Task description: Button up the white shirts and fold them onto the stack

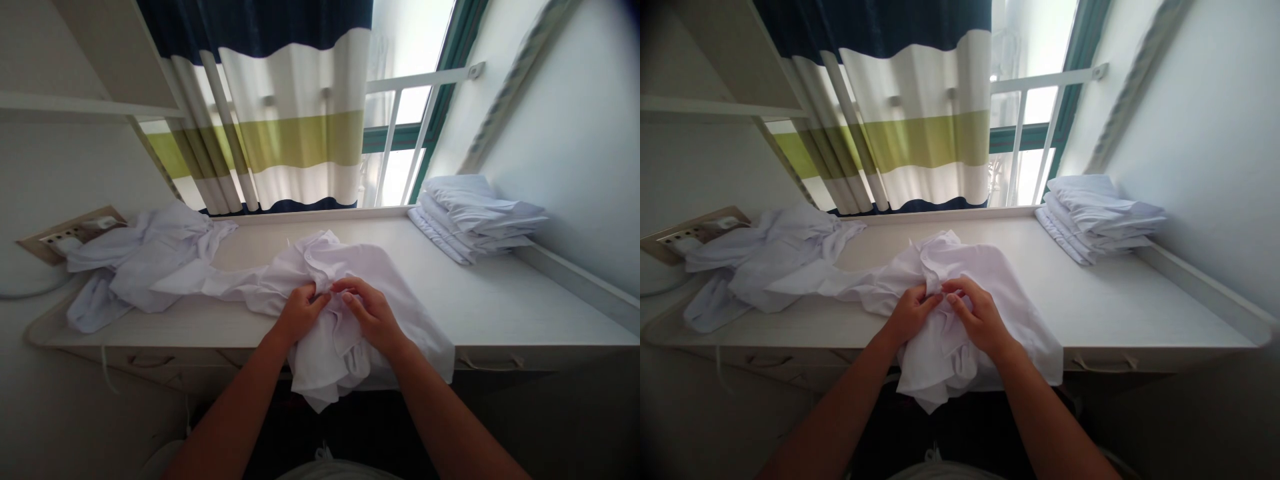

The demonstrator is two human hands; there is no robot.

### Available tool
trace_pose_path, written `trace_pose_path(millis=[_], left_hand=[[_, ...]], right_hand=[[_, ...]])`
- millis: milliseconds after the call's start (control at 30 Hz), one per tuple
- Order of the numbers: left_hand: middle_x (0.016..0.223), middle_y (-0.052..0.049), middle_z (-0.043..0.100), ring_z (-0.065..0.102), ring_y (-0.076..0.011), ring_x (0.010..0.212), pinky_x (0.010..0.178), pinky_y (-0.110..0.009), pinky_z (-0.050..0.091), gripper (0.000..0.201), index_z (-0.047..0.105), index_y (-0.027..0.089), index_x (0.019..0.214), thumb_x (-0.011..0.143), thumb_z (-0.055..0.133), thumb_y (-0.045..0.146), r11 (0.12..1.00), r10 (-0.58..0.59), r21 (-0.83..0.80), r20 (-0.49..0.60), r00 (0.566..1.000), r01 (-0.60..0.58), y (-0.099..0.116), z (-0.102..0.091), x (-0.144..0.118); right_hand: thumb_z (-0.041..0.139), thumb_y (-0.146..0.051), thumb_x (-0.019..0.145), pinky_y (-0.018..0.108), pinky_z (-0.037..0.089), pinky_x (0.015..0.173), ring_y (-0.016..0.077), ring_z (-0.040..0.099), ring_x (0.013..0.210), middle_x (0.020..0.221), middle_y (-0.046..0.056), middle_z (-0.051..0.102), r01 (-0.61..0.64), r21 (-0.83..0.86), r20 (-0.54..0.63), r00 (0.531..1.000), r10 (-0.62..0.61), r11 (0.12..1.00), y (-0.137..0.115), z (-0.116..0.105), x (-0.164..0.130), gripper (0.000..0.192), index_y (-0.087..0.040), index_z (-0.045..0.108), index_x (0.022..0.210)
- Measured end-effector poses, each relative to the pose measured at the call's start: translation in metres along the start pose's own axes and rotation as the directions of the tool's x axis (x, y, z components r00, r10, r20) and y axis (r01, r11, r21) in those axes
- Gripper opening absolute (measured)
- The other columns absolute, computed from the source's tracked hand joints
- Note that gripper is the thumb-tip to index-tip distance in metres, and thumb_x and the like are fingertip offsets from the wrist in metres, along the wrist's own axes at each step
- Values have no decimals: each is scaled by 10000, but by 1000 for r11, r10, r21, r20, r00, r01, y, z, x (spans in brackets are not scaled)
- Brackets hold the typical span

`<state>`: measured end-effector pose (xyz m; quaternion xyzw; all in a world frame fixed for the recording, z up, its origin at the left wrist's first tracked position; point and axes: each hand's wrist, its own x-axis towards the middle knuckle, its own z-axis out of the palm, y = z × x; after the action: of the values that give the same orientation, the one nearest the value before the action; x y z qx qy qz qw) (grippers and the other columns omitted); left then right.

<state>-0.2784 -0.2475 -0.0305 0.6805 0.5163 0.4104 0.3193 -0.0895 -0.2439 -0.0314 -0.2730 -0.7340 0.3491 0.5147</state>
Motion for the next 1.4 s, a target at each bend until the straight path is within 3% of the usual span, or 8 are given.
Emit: trace_pose_path(millis=[933,1400], left_hand=[[1013,-74,754,669,-259,950,816,-322,505,335,736,136,1014,875,597,407,1000,6,-27,15,1000,-6,5,0,-1],[1082,-69,748,671,-247,1019,922,-325,492,297,758,156,1062,875,619,340,995,80,-60,47,996,-77,4,0,0]], right_hand=[[541,-401,979,363,510,903,210,659,996,1047,54,705,-67,103,-37,997,71,992,6,2,2,232,-234,647,1101],[559,-361,964,330,498,866,189,645,955,1022,40,692,-111,114,-19,993,113,987,8,2,5,204,-224,655,1082]])
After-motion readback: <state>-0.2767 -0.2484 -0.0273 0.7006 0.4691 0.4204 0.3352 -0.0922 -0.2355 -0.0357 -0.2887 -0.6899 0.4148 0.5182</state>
